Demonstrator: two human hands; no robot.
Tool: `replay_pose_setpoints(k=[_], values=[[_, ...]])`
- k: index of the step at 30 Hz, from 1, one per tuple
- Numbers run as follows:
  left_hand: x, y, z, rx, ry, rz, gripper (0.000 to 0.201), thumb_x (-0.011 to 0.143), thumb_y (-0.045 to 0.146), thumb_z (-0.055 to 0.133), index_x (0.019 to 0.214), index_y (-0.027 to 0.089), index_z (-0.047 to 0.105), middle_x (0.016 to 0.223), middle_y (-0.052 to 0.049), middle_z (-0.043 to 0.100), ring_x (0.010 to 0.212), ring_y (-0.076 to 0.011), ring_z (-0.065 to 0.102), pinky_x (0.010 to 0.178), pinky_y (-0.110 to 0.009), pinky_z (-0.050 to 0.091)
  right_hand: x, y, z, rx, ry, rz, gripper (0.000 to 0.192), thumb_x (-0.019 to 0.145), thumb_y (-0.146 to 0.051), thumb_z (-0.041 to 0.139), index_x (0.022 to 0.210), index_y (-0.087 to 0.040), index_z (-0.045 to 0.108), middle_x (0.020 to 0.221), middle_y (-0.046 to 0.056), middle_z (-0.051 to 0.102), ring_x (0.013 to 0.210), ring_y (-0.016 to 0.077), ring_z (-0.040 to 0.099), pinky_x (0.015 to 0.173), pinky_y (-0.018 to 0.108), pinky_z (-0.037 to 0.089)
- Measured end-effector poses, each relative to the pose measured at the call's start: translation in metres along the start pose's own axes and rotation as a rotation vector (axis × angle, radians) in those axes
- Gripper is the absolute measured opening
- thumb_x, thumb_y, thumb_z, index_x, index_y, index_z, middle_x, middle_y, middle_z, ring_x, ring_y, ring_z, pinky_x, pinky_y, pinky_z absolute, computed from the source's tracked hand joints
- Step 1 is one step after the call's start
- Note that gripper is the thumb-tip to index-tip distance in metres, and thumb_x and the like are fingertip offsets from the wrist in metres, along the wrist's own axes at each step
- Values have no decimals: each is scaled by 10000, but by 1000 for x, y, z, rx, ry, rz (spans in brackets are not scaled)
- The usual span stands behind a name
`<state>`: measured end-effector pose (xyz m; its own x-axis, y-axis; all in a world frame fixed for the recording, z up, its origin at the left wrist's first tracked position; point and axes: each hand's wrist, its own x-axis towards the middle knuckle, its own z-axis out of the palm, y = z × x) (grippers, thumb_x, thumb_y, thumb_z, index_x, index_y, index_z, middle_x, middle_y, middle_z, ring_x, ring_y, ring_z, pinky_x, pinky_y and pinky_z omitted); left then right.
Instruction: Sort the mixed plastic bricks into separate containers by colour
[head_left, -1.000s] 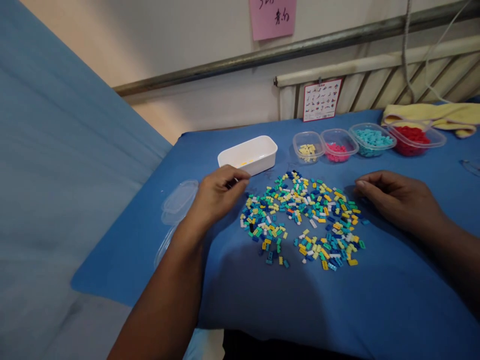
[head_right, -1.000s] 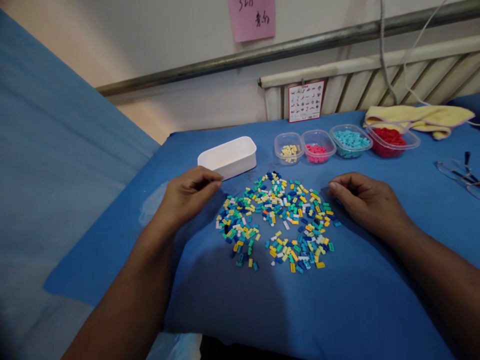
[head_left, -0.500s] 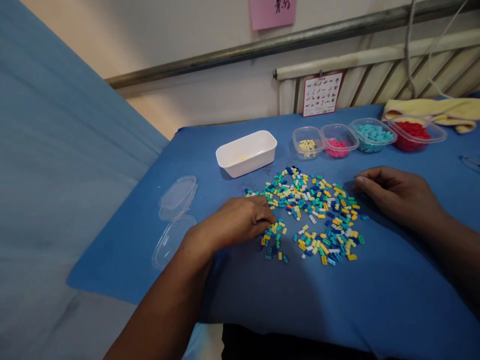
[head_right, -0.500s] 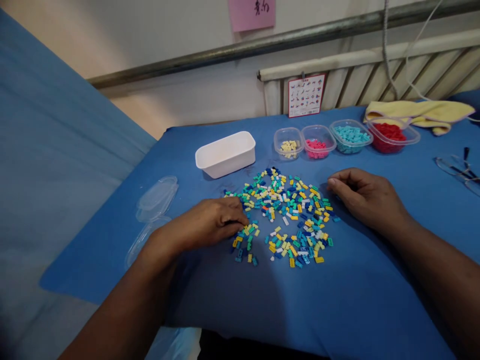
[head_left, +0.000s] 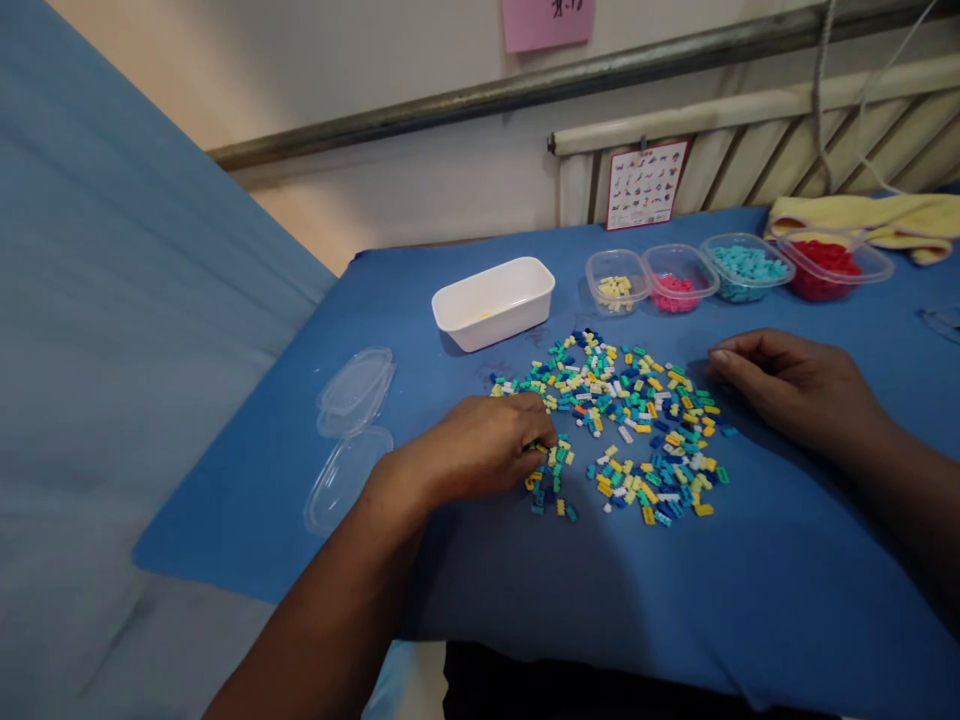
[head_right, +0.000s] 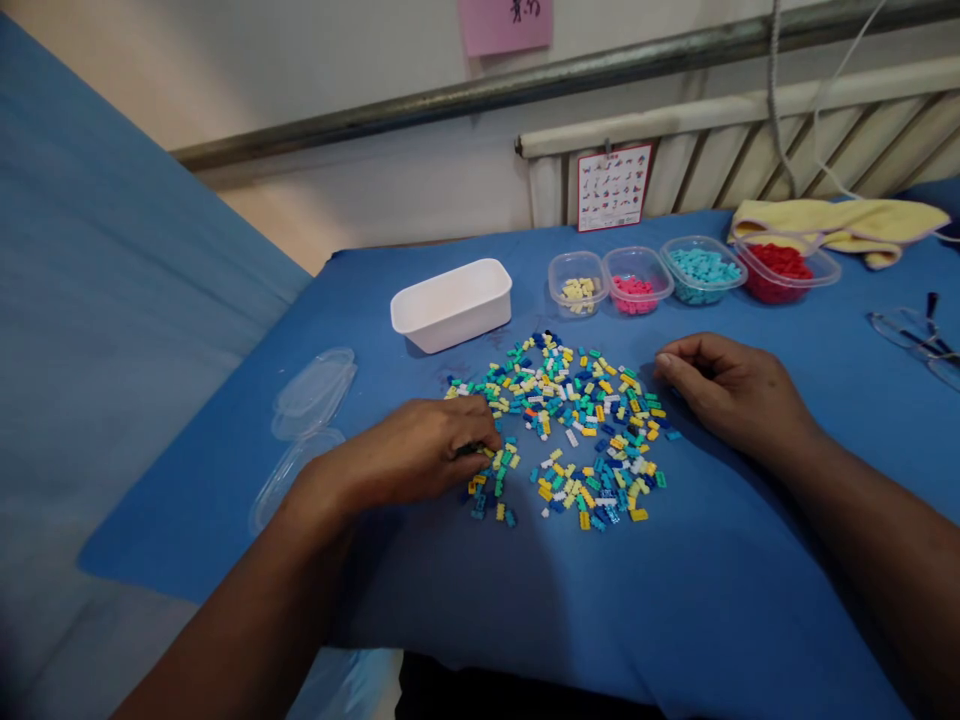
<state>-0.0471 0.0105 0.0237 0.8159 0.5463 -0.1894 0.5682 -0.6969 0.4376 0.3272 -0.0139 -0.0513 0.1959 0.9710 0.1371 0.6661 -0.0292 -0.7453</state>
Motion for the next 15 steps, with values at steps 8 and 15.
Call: replay_pose_setpoints(k=[8, 15], values=[[0, 9, -1, 91, -30, 2, 137, 1046, 170, 581, 998, 204, 705, 1084, -48, 739, 943, -191, 692, 806, -285, 494, 0, 0, 1, 5, 9, 5, 332, 896, -517, 740, 994, -208, 815, 890, 84, 840, 770, 231, 723, 727, 351, 523], [2, 12, -2, 97, -56, -5, 155, 1048, 149, 560, 1040, 211, 702, 1148, -49, 741, 974, -188, 701, 837, -285, 513, 3, -1, 2, 10, 37, -9, 439, 800, -649, 723, 911, -236, 822, 803, 50, 817, 694, 242, 696, 649, 359, 505]])
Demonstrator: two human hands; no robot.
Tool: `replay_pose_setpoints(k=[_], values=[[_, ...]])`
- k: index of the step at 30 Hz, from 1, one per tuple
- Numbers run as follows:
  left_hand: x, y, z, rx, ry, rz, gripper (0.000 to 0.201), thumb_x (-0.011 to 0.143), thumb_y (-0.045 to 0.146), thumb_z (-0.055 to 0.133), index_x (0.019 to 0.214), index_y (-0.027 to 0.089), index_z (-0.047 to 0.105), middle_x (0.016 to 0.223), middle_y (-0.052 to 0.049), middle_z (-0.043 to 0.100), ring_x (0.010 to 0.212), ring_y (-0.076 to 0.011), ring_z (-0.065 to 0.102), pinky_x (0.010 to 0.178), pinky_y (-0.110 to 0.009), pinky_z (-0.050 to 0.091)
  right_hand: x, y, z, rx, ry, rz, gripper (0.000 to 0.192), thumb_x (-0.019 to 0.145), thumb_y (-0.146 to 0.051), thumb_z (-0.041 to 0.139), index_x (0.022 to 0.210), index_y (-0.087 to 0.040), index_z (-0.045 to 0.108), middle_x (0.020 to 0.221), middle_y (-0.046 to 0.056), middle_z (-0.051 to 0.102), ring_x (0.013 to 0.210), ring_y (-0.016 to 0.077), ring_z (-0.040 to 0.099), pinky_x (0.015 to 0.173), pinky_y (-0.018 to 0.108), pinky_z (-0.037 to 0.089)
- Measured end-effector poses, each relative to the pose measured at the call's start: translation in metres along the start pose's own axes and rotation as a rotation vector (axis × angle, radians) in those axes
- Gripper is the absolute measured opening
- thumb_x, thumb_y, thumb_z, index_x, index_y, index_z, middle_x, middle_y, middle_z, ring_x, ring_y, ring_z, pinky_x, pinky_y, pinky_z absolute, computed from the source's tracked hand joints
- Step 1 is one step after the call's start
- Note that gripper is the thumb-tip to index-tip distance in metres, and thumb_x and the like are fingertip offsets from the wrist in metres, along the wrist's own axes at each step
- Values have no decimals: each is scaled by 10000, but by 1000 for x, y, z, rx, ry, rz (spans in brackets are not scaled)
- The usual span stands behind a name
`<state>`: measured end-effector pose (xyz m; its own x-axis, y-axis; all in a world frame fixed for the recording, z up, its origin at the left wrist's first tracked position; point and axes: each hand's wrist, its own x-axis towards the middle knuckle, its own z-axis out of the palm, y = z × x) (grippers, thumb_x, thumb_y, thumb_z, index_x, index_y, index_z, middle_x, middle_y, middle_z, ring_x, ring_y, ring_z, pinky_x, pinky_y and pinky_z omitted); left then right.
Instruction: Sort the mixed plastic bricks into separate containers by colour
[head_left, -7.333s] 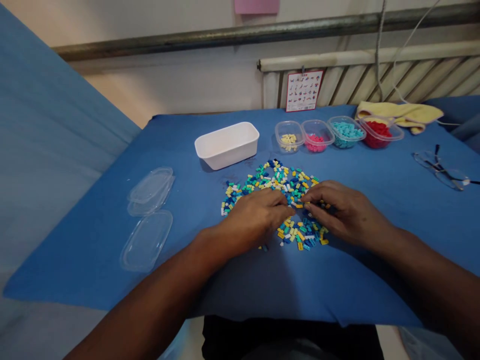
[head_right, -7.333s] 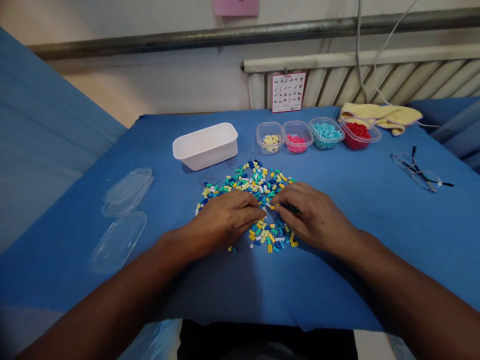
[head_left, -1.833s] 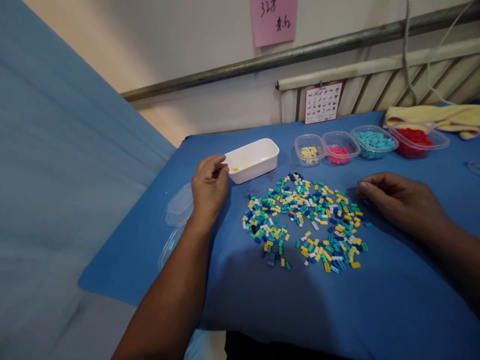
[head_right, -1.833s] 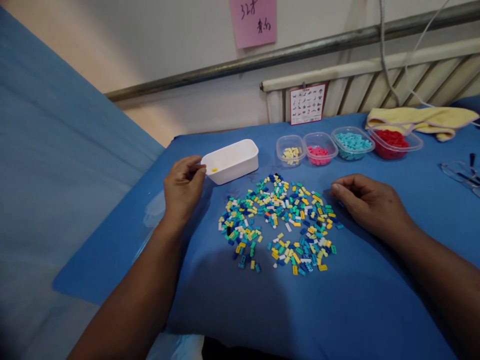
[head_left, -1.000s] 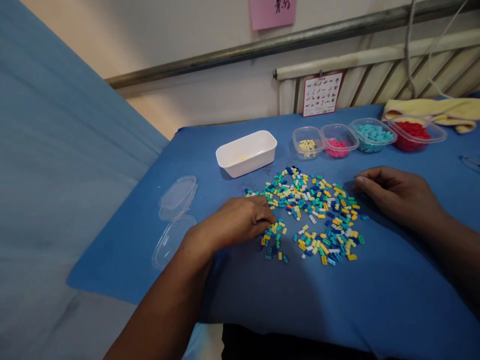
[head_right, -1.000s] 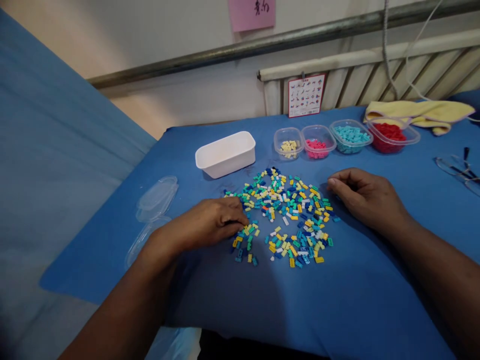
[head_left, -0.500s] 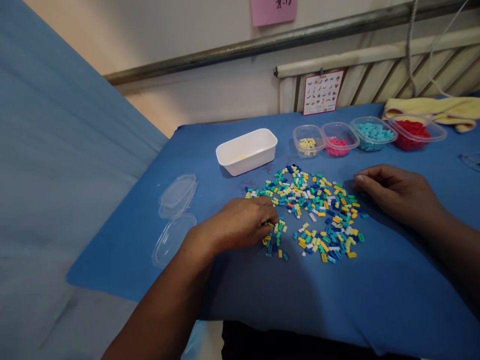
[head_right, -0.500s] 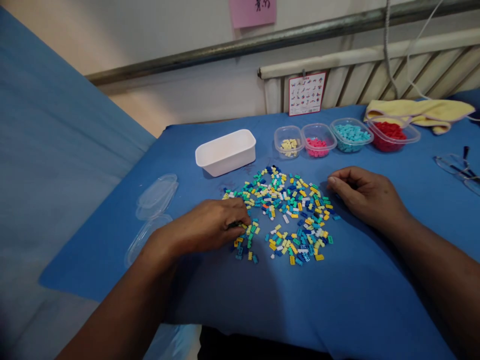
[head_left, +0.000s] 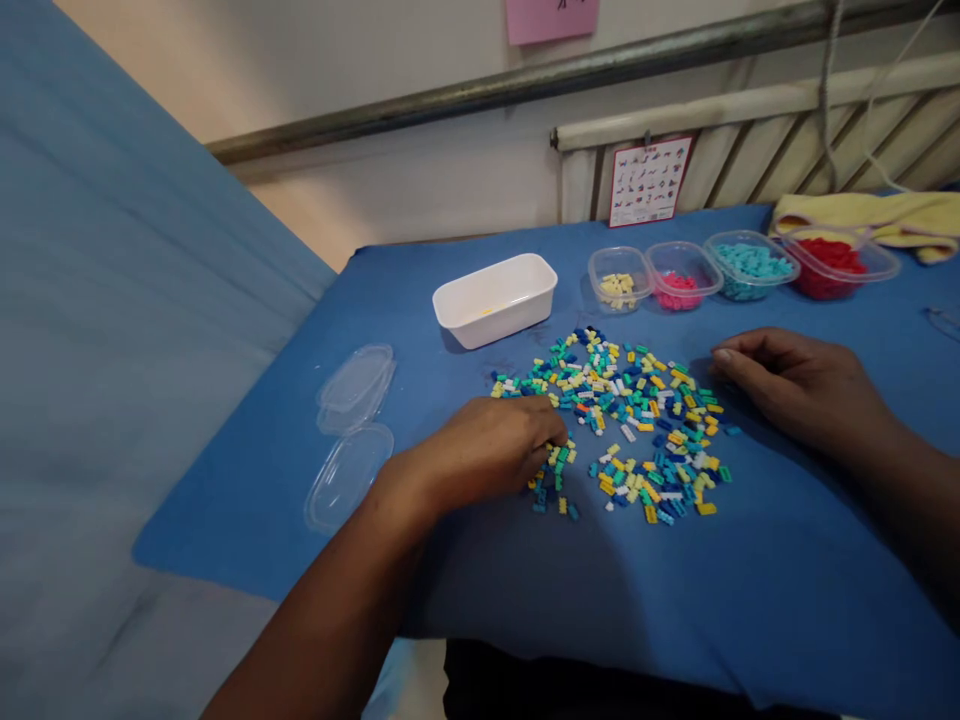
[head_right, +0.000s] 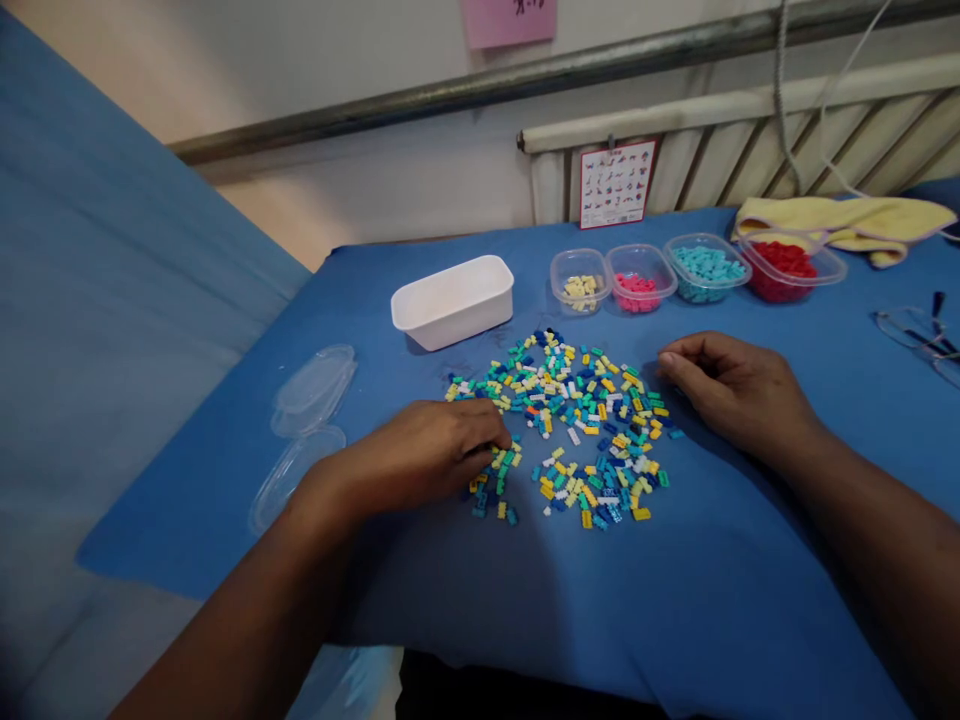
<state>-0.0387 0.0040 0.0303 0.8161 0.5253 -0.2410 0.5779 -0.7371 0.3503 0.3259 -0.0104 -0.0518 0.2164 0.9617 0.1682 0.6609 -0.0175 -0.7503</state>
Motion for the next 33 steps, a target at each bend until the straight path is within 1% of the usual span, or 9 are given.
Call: replay_pose_setpoints(k=[6, 10, 12, 14, 16, 19, 22, 26, 33], values=[[3, -8, 6, -99, 69, 24, 236, 1027, 108, 565, 1143, 205, 746, 1183, -57, 762, 1049, -191, 720, 936, -303, 540, -1, 2, 0, 11, -11, 6, 436, 808, -641, 720, 931, -234, 821, 825, 52, 823, 718, 246, 708, 676, 366, 508], [-7, -11, -3, -183, 120, 58, 262, 1000, 86, 571, 1123, 210, 767, 1141, -54, 763, 1057, -179, 713, 956, -286, 531, -1, 4, 0, 7, -19, 7, 440, 819, -642, 715, 940, -231, 815, 818, 48, 814, 709, 235, 692, 667, 361, 493], [-15, -8, -9, -209, 102, 42, 188, 980, 100, 612, 1035, 205, 759, 1056, -30, 753, 954, -157, 697, 866, -259, 517, 0, 5, 0, 6, -20, 12, 436, 826, -641, 716, 940, -231, 812, 822, 45, 811, 711, 230, 687, 673, 360, 492], [-20, -4, -13, -204, 46, 0, 107, 953, 118, 657, 924, 195, 724, 924, 4, 719, 799, -130, 646, 727, -246, 467, 0, 5, 0, 6, -18, 21, 425, 830, -630, 721, 941, -230, 811, 819, 42, 807, 711, 223, 684, 676, 358, 490], [-22, 0, -14, -179, -20, -38, 98, 934, 121, 678, 878, 195, 709, 849, 25, 698, 719, -120, 606, 654, -256, 413, 0, 6, 0, 6, -23, 27, 420, 833, -623, 724, 948, -229, 814, 820, 41, 806, 716, 221, 686, 681, 357, 490], [-21, 6, -11, -128, -90, -70, 113, 926, 124, 692, 935, 217, 755, 903, 20, 748, 768, -139, 652, 675, -265, 406, 0, 5, -1, 2, -26, 31, 434, 832, -628, 720, 962, -226, 817, 835, 46, 811, 724, 223, 691, 684, 359, 493], [-19, 11, -8, -61, -112, -100, 116, 936, 148, 691, 964, 235, 762, 973, 13, 776, 805, -159, 678, 690, -271, 407, 0, 3, -1, -3, -26, 41, 449, 819, -642, 716, 952, -224, 815, 822, 48, 807, 709, 225, 684, 664, 359, 487], [-19, 14, -9, 12, -103, -119, 109, 972, 150, 649, 910, 214, 712, 956, -7, 764, 784, -170, 653, 682, -286, 398, 0, -1, -1, -2, -26, 35, 433, 814, -630, 709, 932, -227, 814, 815, 48, 808, 711, 229, 690, 677, 363, 504], [-17, 3, -7, -23, -58, -98, 163, 1000, 134, 604, 912, 199, 724, 980, -28, 758, 838, -165, 671, 743, -269, 442, 0, 6, -1, -21, -16, 13, 406, 842, -625, 720, 947, -246, 820, 818, 34, 813, 697, 226, 687, 658, 360, 496]])
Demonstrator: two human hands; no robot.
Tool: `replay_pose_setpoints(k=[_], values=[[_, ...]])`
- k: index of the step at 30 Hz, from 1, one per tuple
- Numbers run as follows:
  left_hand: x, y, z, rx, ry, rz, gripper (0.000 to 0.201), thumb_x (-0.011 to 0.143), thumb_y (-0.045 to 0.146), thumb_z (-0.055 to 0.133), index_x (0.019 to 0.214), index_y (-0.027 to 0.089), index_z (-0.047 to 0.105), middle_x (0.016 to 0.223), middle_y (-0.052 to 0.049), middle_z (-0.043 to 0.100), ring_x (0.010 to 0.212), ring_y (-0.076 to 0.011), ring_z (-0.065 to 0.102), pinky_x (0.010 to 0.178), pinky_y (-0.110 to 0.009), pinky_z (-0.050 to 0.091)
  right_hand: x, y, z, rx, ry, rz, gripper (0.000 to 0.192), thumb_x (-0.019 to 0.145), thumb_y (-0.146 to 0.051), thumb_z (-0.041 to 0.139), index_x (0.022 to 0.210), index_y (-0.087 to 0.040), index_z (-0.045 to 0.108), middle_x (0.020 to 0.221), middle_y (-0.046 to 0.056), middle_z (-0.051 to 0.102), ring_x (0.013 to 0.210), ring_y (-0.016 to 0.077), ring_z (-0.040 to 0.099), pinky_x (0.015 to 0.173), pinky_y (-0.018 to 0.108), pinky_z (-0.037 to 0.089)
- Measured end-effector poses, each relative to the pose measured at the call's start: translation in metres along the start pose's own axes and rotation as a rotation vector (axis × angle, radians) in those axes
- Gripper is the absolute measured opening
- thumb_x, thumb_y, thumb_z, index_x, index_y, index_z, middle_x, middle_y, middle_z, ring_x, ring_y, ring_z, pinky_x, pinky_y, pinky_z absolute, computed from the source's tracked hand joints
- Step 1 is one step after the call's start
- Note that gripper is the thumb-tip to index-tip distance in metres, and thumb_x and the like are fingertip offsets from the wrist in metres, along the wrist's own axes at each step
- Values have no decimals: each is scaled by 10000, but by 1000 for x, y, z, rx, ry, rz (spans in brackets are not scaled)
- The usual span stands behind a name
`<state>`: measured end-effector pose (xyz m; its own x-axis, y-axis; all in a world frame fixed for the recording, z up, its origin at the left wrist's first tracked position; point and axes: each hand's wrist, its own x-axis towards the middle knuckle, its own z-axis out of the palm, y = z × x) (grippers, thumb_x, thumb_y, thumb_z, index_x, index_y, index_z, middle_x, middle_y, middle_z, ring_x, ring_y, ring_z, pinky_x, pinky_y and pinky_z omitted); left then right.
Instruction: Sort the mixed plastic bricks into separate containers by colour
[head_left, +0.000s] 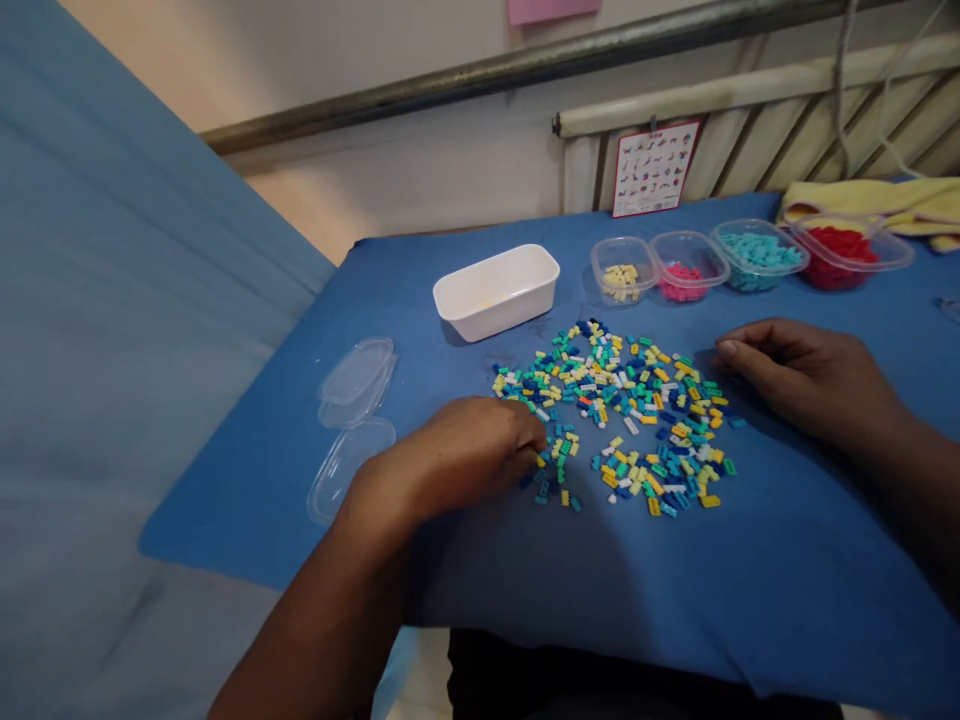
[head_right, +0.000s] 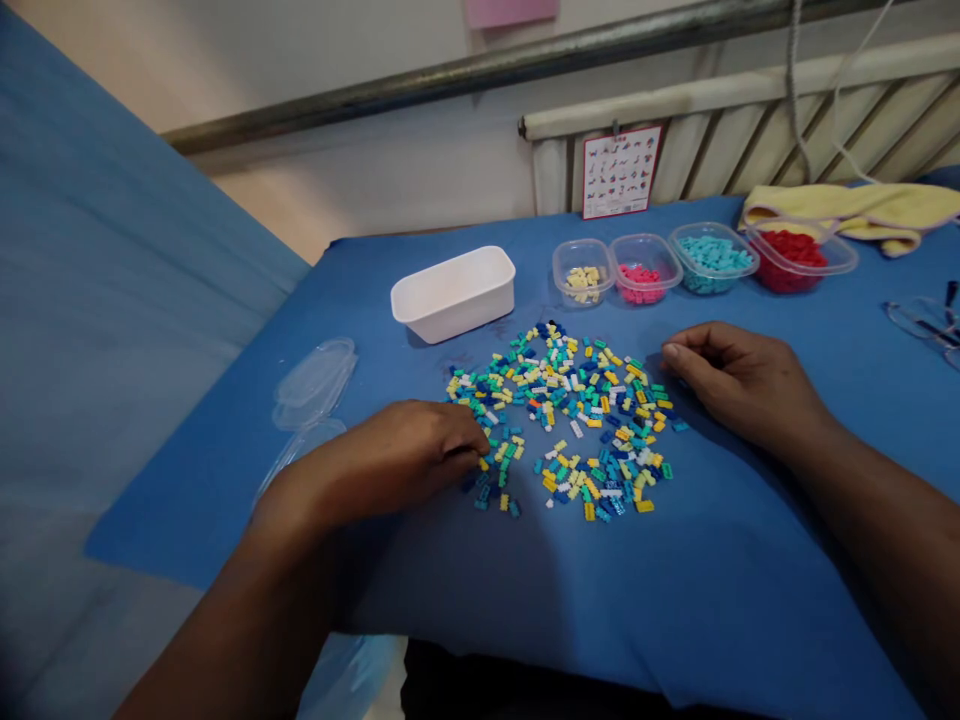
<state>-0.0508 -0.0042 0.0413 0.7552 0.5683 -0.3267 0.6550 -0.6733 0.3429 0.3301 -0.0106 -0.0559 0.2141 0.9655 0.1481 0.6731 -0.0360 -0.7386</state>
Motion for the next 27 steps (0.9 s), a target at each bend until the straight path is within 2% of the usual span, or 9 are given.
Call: replay_pose_setpoints(k=[4, 12, 18, 27], values=[[-1, 3, -1, 29, -2, -9, 180, 990, 109, 587, 897, 193, 716, 983, -37, 755, 850, -168, 684, 759, -269, 466, 1, 3, 1, 20, -3, 2, 400, 836, -620, 727, 947, -248, 823, 820, 32, 815, 698, 229, 698, 655, 360, 512], [-2, 24, 9, 270, 49, -61, 140, 993, 150, 573, 930, 185, 693, 985, -94, 751, 786, -228, 711, 672, -327, 503, 0, -3, 0, 2, -10, 0, 412, 848, -622, 722, 936, -232, 821, 818, 49, 816, 705, 233, 694, 661, 363, 502], [-4, 24, 10, 252, 32, -62, 135, 989, 150, 606, 890, 194, 686, 937, -90, 758, 776, -244, 731, 685, -342, 540, -1, -3, -2, 10, -9, 6, 421, 839, -623, 725, 949, -228, 823, 823, 55, 822, 714, 243, 698, 676, 370, 499], [-2, 21, 16, 288, 6, 75, 225, 1055, 136, 552, 909, 193, 714, 968, -76, 735, 773, -216, 706, 676, -323, 536, -1, -4, -1, 26, -35, 7, 427, 851, -628, 724, 957, -223, 814, 834, 52, 813, 721, 230, 691, 690, 363, 500]])
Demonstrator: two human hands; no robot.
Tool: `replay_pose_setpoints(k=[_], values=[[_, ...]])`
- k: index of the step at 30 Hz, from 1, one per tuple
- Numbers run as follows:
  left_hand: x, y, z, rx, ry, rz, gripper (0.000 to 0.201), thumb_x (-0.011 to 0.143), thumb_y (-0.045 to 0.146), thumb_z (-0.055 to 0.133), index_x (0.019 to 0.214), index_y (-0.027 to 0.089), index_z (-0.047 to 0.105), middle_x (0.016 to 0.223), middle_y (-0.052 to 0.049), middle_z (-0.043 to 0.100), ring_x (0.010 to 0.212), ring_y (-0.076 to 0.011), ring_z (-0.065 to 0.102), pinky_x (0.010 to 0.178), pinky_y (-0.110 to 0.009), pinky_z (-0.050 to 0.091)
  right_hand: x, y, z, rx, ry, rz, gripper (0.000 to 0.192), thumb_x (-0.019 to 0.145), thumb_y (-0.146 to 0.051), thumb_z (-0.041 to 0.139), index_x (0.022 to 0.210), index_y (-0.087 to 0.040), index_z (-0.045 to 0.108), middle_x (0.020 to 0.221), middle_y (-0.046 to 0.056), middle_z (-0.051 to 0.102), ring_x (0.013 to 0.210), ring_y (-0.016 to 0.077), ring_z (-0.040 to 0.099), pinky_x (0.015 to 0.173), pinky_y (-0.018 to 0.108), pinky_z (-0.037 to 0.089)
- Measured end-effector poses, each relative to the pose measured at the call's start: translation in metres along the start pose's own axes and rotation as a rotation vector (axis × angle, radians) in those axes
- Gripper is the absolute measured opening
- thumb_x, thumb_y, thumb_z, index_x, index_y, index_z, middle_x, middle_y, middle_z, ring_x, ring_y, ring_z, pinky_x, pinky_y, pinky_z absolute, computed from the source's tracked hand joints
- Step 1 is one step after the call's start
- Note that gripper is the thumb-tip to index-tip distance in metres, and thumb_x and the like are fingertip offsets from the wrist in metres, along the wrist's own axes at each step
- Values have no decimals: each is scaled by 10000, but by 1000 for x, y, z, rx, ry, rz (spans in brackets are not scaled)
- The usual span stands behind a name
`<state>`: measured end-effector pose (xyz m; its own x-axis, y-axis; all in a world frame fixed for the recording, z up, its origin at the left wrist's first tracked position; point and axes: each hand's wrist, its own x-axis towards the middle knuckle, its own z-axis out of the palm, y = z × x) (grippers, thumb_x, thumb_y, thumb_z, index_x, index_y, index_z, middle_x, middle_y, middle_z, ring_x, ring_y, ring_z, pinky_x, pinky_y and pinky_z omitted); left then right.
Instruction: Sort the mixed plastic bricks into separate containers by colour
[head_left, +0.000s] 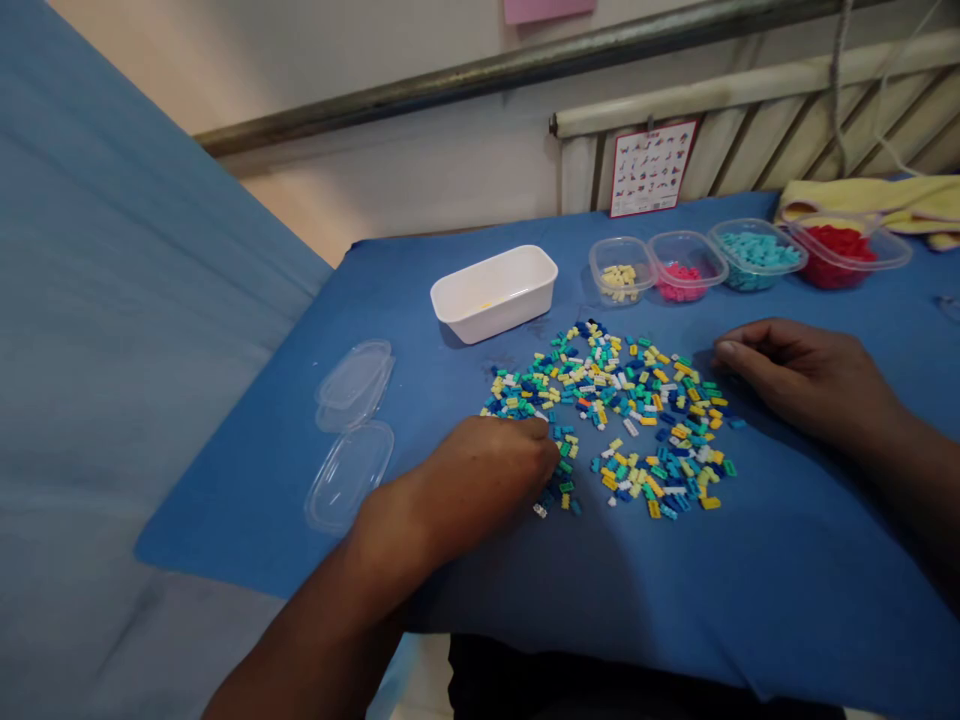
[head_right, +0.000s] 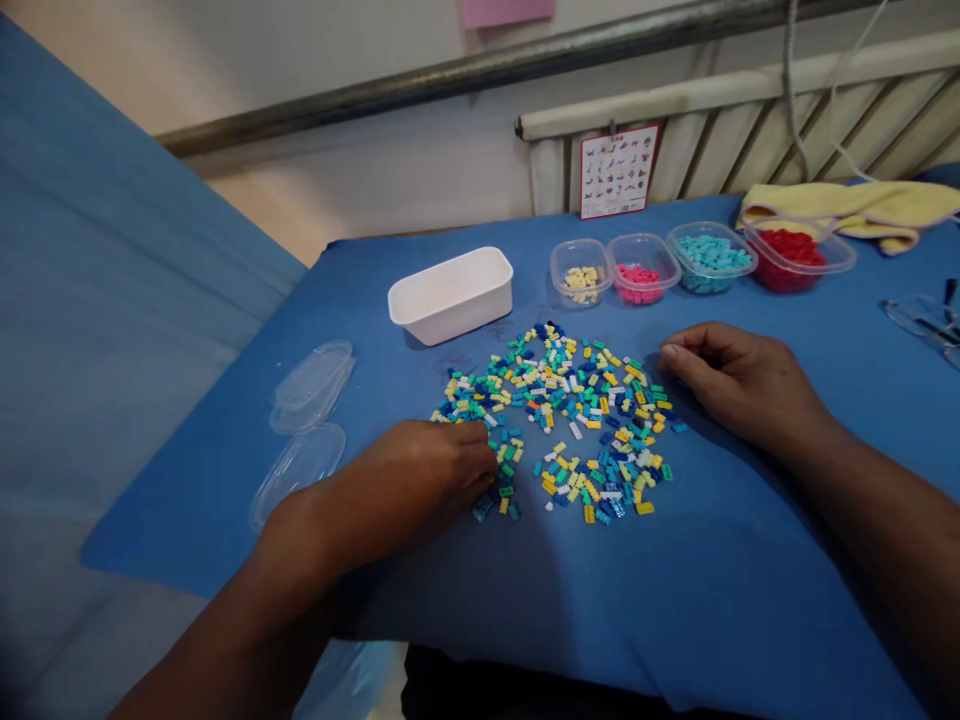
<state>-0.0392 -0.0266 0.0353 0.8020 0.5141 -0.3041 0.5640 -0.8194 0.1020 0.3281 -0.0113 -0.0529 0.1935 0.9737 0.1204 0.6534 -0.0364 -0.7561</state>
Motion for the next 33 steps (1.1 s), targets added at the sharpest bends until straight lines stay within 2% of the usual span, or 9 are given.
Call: replay_pose_setpoints(k=[7, 11, 15, 19, 22, 25, 27, 29, 33], values=[[5, -6, -3, -91, 40, -60, 190, 1039, 156, 559, 904, 174, 692, 955, -75, 722, 779, -203, 682, 703, -329, 523, 0, 0, 0, 4, 5, -5, 431, 847, -631, 727, 953, -223, 817, 839, 57, 817, 729, 239, 699, 687, 366, 509], [9, -22, -7, -511, 238, -86, 149, 1041, 250, 608, 959, 183, 712, 892, -27, 716, 785, -155, 649, 727, -283, 505, 0, -3, -1, -15, 2, -5, 431, 849, -633, 718, 948, -226, 817, 825, 57, 820, 714, 241, 698, 654, 355, 506], [15, -38, -3, -1113, 471, -264, 253, 986, 424, 722, 982, 173, 694, 736, 2, 683, 632, -119, 608, 607, -245, 490, 0, 0, 1, -21, -2, -21, 430, 857, -640, 714, 953, -236, 825, 830, 48, 820, 714, 240, 698, 660, 362, 504], [22, -52, 1, -1360, 701, -364, 339, 894, 485, 821, 930, 177, 685, 730, -6, 701, 610, -115, 632, 596, -238, 521, 1, 6, 3, -12, -16, -29, 451, 852, -666, 710, 965, -247, 834, 851, 45, 822, 740, 257, 711, 687, 384, 508], [27, -68, 0, -1251, 962, -446, 311, 915, 487, 789, 949, 191, 702, 729, 3, 690, 586, -111, 589, 553, -227, 474, 2, 5, 3, -22, -18, -12, 461, 834, -678, 711, 959, -252, 838, 832, 43, 818, 733, 262, 709, 678, 386, 498], [34, -92, -1, -824, 1235, -572, 226, 974, 424, 724, 1006, 201, 734, 843, -14, 738, 666, -125, 609, 634, -244, 493, 1, 2, 2, -23, -25, -4, 468, 825, -681, 708, 953, -250, 836, 824, 42, 815, 728, 261, 706, 673, 383, 489], [39, -110, 1, -496, 1244, -625, 187, 1010, 363, 675, 1053, 202, 761, 994, -44, 788, 782, -154, 664, 743, -275, 517, 1, 1, 2, -20, -28, -3, 470, 822, -679, 705, 954, -247, 836, 828, 43, 817, 729, 262, 707, 674, 384, 490], [41, -124, 4, -255, 1140, -667, 198, 1026, 317, 650, 1130, 208, 780, 1123, -71, 809, 915, -196, 713, 837, -310, 522, 1, 2, 3, -16, -30, -6, 462, 823, -670, 708, 954, -246, 837, 835, 44, 819, 736, 265, 712, 681, 387, 496], [38, -127, 8, -96, 1049, -680, 245, 1060, 329, 619, 1194, 216, 790, 1210, -94, 809, 1031, -240, 735, 914, -346, 523, 2, 5, 3, -9, -34, -26, 453, 838, -668, 704, 957, -251, 836, 850, 43, 822, 752, 270, 718, 694, 391, 502]])
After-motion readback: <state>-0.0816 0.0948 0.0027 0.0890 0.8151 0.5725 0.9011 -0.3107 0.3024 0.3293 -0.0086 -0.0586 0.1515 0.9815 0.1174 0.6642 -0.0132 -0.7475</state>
